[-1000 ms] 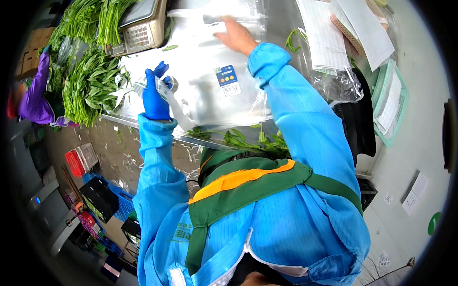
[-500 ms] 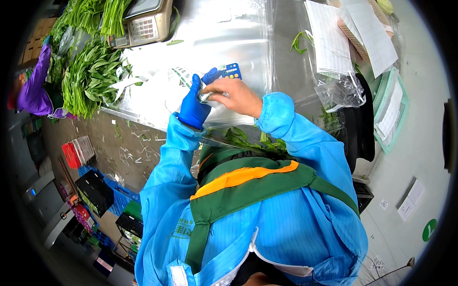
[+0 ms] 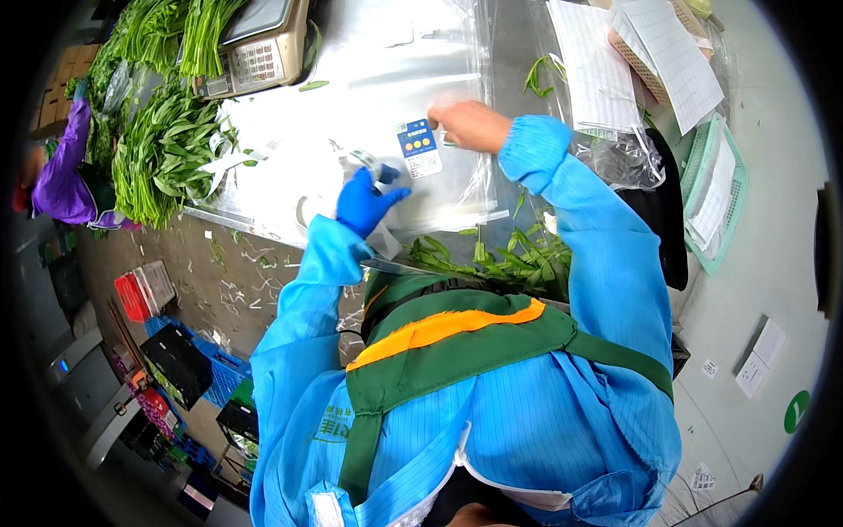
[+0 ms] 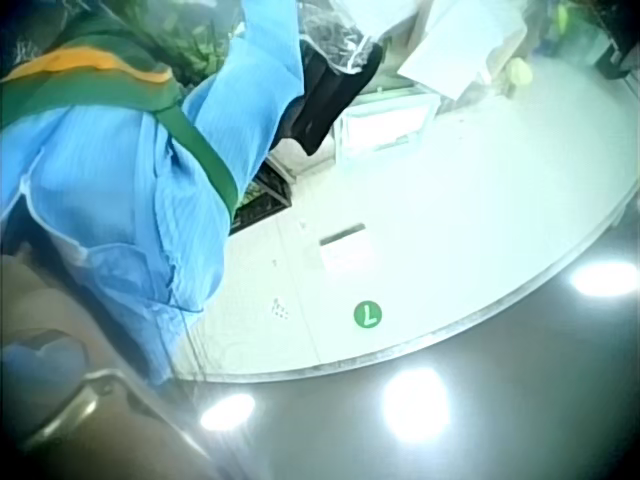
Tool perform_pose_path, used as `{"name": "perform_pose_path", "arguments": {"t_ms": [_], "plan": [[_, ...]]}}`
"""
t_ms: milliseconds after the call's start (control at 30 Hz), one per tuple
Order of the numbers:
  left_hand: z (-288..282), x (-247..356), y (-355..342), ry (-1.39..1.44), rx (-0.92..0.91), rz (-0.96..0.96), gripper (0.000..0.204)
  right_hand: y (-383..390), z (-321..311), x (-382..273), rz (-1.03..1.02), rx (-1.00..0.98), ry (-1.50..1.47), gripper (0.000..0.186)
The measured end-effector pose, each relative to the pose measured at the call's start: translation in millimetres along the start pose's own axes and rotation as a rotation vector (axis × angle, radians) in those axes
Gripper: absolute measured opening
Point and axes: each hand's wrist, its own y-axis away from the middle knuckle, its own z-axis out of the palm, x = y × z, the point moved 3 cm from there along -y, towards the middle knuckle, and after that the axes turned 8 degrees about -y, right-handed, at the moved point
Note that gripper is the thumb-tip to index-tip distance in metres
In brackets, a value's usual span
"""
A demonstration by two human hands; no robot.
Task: The person peels small square adhesive labels from a large roll and applies them one at a time to the top-center of individual clear plastic bags.
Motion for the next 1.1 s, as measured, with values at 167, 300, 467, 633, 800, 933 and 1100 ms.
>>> {"name": "perform_pose_path", "arguments": {"t_ms": [167,300,467,633,800,933,1100], "plan": [[47,-27,-12,0.014,-0.041,0.027,0.035,-15,14,2,-0.046,0.178,0.208,0.034],[71,-74,-24,0.155,0.004,0.093,0.029,-1,-12,4,-0.043,0.415,0.044,0.028],[-10,-33,-16,0.464,-0.136,-0.213,0.026,50,-58,-46,0.04,0.528,-0.668,0.014],[-82,-29,-47,0.587,-0.023,-0.049,0.027,58,-34,-76,-0.258,0.383,-0.416,0.013],[-122,-6,-73,0.565,0.048,0.03,0.026,-19,-6,-63,-0.415,0.347,-0.033,0.04],[-141,-39,-73,0.792,0.207,-0.095,0.038,-92,18,16,0.066,0.262,0.049,0.055],[-144,-93,-41,1.658,-0.144,0.185,0.057,-105,-10,24,0.218,0.435,-0.117,0.053]]}}
